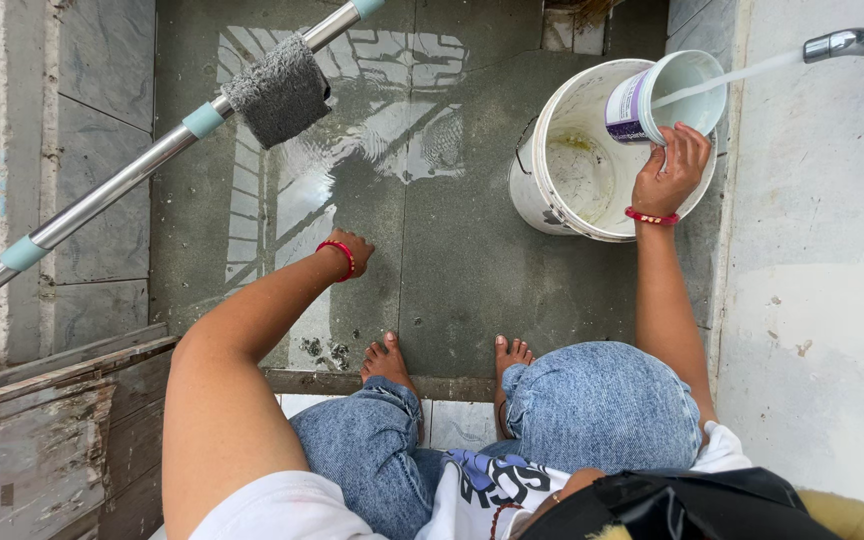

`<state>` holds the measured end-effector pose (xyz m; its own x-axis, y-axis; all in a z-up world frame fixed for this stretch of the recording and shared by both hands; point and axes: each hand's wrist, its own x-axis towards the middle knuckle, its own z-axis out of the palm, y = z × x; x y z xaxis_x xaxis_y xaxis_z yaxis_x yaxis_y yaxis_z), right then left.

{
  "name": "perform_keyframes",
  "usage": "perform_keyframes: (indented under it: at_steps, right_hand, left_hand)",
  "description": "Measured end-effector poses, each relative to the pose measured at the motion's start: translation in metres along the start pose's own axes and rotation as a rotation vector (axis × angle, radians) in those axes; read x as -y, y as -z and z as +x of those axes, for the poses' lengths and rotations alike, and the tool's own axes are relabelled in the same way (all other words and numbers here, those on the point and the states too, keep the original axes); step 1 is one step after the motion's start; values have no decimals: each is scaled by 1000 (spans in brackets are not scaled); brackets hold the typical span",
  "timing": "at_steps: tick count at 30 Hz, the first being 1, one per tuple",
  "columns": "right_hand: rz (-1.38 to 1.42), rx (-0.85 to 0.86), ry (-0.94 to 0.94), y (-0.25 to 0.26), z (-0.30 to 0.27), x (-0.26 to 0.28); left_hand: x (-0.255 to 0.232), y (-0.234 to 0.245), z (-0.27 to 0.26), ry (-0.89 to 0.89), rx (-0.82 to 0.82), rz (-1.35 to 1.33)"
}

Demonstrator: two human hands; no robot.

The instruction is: The person rinses a mop head, a cloth, and a small container by hand using water from a tap and a bucket on a balcony.

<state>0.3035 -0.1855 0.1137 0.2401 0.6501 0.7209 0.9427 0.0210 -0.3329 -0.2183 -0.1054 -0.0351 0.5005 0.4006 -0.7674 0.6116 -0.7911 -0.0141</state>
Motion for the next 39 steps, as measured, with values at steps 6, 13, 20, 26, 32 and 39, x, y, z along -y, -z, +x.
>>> perform_keyframes:
  at_steps: [6, 13, 20, 26, 32, 39]
  right_hand:
    - [4, -5, -14, 4, 2, 2]
    - [66, -83, 46, 27, 19, 26]
    - [241, 83, 163, 79, 35, 100]
    - [221, 598, 736, 73, 21, 188]
    - [353, 1064, 1211, 23, -105, 260]
    - [489, 1240, 1216, 1, -176, 241]
  left_hand:
    - [5, 19, -6, 26, 26, -4]
    - [10, 26, -4, 23, -7, 3]
    - [10, 4, -10, 39, 25, -23]
    - [13, -6, -13, 68, 63, -18]
    - [16, -1, -19, 103, 47, -52]
    - [7, -9, -23, 61, 25, -46]
